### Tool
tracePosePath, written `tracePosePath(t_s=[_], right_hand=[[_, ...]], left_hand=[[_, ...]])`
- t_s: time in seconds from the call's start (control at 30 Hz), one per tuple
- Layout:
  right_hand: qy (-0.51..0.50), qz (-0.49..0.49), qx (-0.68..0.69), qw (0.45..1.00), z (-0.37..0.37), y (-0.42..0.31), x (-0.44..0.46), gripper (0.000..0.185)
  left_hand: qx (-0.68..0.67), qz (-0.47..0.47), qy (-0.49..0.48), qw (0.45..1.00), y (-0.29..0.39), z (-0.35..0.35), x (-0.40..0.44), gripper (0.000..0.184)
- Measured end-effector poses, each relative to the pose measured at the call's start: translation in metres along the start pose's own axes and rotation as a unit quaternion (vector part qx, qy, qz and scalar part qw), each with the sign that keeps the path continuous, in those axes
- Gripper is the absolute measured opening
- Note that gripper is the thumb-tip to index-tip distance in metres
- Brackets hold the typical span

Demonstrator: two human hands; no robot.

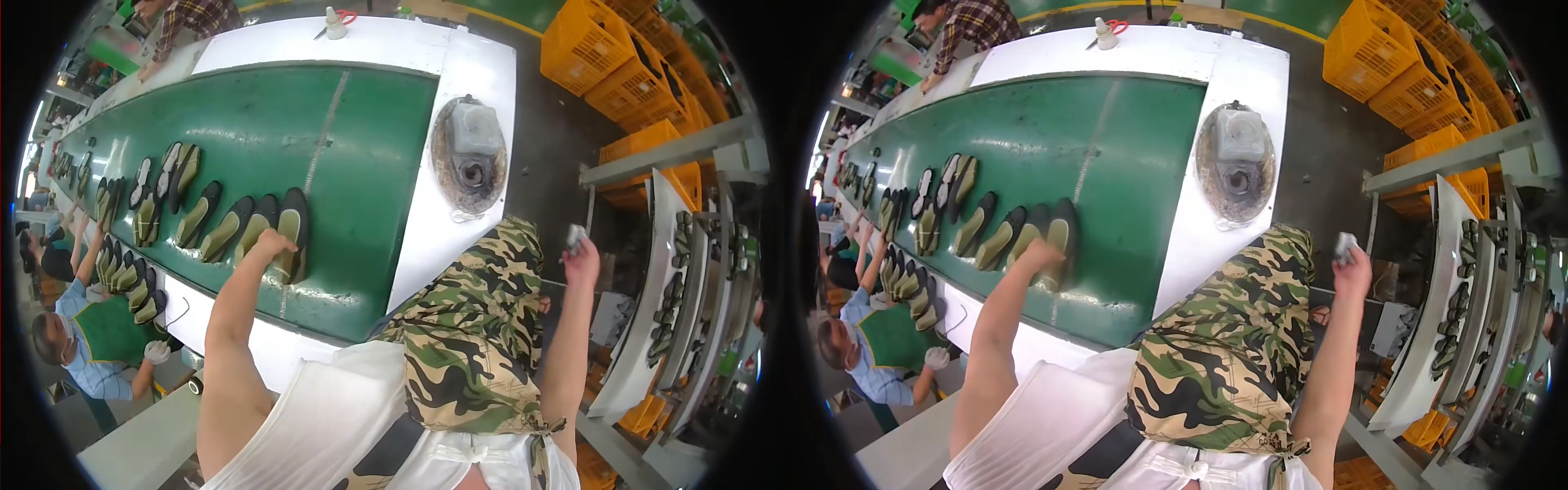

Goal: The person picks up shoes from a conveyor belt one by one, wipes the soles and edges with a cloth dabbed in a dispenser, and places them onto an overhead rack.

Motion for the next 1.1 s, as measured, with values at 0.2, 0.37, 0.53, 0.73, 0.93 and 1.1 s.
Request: tracePosePath(t_s=[0.2, 0.37, 0.53, 0.73, 0.93, 1.1], right_hand=[[-0.129, -0.079, -0.146, 0.978, 0.153, 0.035, -0.051, 0.01], [-0.268, -0.081, -0.132, 0.951, 0.215, 0.039, -0.123, 0.011], [-0.158, -0.104, -0.16, 0.969, 0.16, 0.031, -0.117, 0.013], [-0.088, -0.051, -0.043, 0.994, 0.134, 0.009, -0.13, 0.014], [-0.118, -0.07, 0.024, 0.99, 0.15, -0.031, -0.163, 0.014], [-0.166, -0.117, 0.042, 0.978, 0.16, -0.06, -0.171, 0.015]], left_hand=[[-0.546, 0.276, -0.258, 0.747, 0.171, 0.002, -0.087, 0.054], [-0.483, 0.4, -0.203, 0.752, 0.306, 0.022, -0.139, 0.069], [-0.242, 0.588, -0.121, 0.762, 0.38, 0.045, -0.177, 0.086], [-0.146, 0.702, -0.047, 0.696, 0.44, 0.064, -0.246, 0.067], [-0.169, 0.671, -0.098, 0.716, 0.457, 0.085, -0.253, 0.065], [-0.136, 0.622, -0.174, 0.751, 0.469, 0.092, -0.267, 0.066]])
Point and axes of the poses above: each hand's wrist, its own x-axis towards the middle knuckle, its own z-axis out of the palm, y = z × x, the point moved 5 cm from there along x, towards the middle knuckle, and after that the axes turned 7 degrees about x, right-handed, at the moved point
